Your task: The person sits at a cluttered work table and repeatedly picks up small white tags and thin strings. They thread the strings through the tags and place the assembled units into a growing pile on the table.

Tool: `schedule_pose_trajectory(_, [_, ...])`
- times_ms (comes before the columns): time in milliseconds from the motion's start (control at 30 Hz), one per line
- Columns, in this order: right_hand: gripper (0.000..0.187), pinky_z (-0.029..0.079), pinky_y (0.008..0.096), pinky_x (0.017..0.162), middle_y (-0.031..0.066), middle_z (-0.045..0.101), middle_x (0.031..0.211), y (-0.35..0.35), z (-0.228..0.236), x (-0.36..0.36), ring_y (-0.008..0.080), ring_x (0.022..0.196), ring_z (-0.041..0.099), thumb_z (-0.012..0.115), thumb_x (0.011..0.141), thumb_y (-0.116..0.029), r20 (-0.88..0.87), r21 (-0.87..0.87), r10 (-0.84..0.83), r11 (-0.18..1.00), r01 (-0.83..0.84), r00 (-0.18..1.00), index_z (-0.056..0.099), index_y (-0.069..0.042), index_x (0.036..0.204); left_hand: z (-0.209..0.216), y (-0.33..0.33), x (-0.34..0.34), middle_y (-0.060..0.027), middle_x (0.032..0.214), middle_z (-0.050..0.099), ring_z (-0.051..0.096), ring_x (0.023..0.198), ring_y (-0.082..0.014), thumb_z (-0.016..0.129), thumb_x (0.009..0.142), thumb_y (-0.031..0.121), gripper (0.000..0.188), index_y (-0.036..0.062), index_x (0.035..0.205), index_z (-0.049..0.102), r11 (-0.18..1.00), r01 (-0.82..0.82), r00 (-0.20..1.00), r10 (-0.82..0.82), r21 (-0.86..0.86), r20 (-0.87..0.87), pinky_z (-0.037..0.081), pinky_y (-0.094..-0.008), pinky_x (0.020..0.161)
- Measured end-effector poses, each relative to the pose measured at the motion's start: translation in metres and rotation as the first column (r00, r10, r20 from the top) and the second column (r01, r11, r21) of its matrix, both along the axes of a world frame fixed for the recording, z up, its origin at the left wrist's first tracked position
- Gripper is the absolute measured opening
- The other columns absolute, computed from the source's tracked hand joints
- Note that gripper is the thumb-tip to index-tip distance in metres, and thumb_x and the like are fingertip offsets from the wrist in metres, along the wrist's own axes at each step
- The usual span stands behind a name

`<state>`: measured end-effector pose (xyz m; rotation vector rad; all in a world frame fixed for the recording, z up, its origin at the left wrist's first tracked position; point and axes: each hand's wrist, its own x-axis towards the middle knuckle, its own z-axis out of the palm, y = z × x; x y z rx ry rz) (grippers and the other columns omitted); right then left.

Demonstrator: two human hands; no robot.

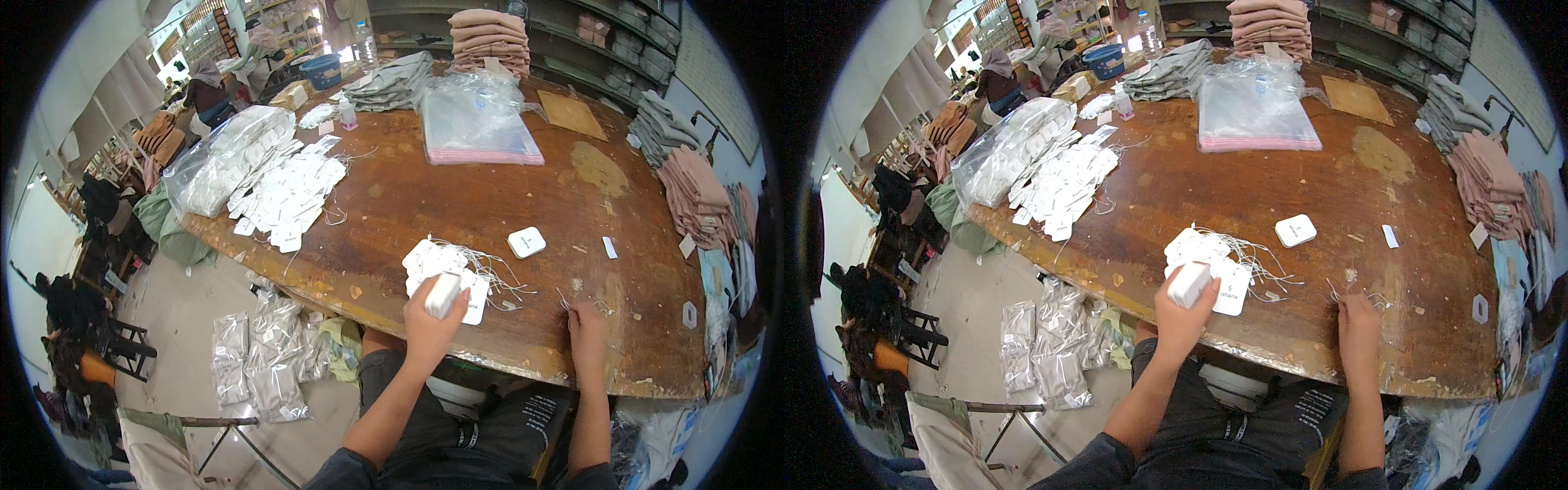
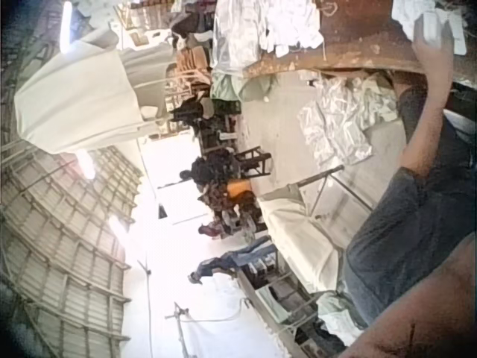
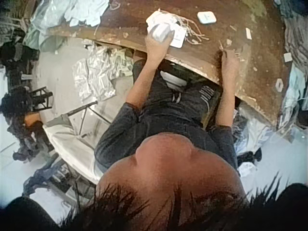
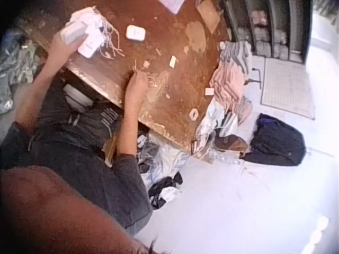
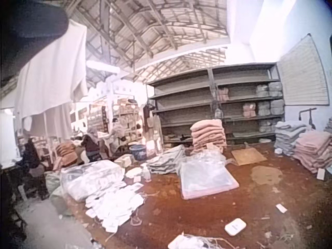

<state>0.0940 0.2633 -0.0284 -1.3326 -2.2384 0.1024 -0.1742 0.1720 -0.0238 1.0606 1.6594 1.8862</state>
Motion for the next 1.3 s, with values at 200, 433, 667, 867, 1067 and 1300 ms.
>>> schedule_pose_trajectory(200, [0.015,0.049,0.0341,0.071,0.0119,0.062,0.092,-0.003,0.024,0.007,0.0241,0.079,0.06,0.055,0.096,-0.009,-0.35,-0.023,-0.096,0.995,0.094,0.932,0.063,0.002,0.103,-0.008,-0.01,0.022,-0.0095,0.09,0.068,0.062,0.082,-0.0144,0.071,0.086,0.012,0.022,-0.0011,0.102,0.066,0.977,0.209,0.975,-0.206,-0.036,0.083,0.049,-0.0298,0.075])
schedule_pose_trajectory(433, [0.019,0.046,0.0251,0.068,0.0023,0.052,0.083,-0.002,0.024,0.002,0.0098,0.071,0.052,0.049,0.1,-0.011,-0.796,-0.245,-0.26,0.964,0.102,0.547,0.055,-0.002,0.116,-0.014,-0.015,0.035,-0.0043,0.088,0.066,0.061,0.081,-0.0103,0.069,0.089,0.011,0.02,0.0,0.104,0.063,0.903,0.429,0.892,-0.42,-0.023,0.167,0.049,-0.0259,0.072])
schedule_pose_trajectory(667, [0.017,0.048,0.0275,0.069,0.0032,0.053,0.086,0.0,0.016,0.009,0.0111,0.075,0.056,0.05,0.099,-0.006,-0.948,-0.298,-0.263,0.928,-0.222,0.177,0.055,-0.003,0.115,-0.008,-0.021,0.044,-0.0061,0.091,0.063,0.058,0.085,-0.0125,0.07,0.088,0.015,0.022,-0.0004,0.103,0.063,0.84,0.54,0.831,-0.521,-0.058,0.195,0.047,-0.0283,0.076])
schedule_pose_trajectory(867, [0.023,0.048,0.0274,0.078,0.0081,0.064,0.103,-0.033,0.016,-0.024,0.0147,0.09,0.061,0.052,0.099,-0.011,-0.912,-0.287,-0.213,0.942,-0.174,0.352,0.063,0.002,0.113,0.001,-0.014,0.057,-0.0054,0.107,0.062,0.057,0.097,-0.0131,0.07,0.088,0.014,0.03,-0.0004,0.113,0.061,0.742,0.67,0.717,-0.652,0.015,0.246,0.046,-0.0289,0.086])
schedule_pose_trajectory(1067, [0.038,0.047,0.0324,0.094,0.0123,0.064,0.117,-0.056,0.009,-0.054,0.0179,0.105,0.06,0.05,0.102,-0.028,-0.851,-0.285,-0.029,0.863,-0.416,0.524,0.061,0.005,0.12,-0.004,-0.005,0.073,-0.0045,0.111,0.061,0.06,0.096,-0.0112,0.069,0.089,0.013,0.032,-0.0009,0.116,0.059,0.632,0.769,0.539,-0.719,0.091,0.438,0.05,-0.0269,0.082])
schedule_pose_trajectory(1300, [0.023,0.056,0.033,0.079,0.0094,0.064,0.097,-0.024,0.008,-0.043,0.018,0.088,0.064,0.06,0.098,-0.018,-0.901,-0.148,-0.347,0.81,-0.567,-0.261,0.058,0.0,0.113,-0.013,-0.01,0.065,-0.0041,0.097,0.066,0.066,0.086,-0.0132,0.07,0.09,0.011,0.032,-0.0006,0.118,0.059,0.598,0.802,0.516,-0.702,0.013,0.492,0.054,-0.0285,0.076])
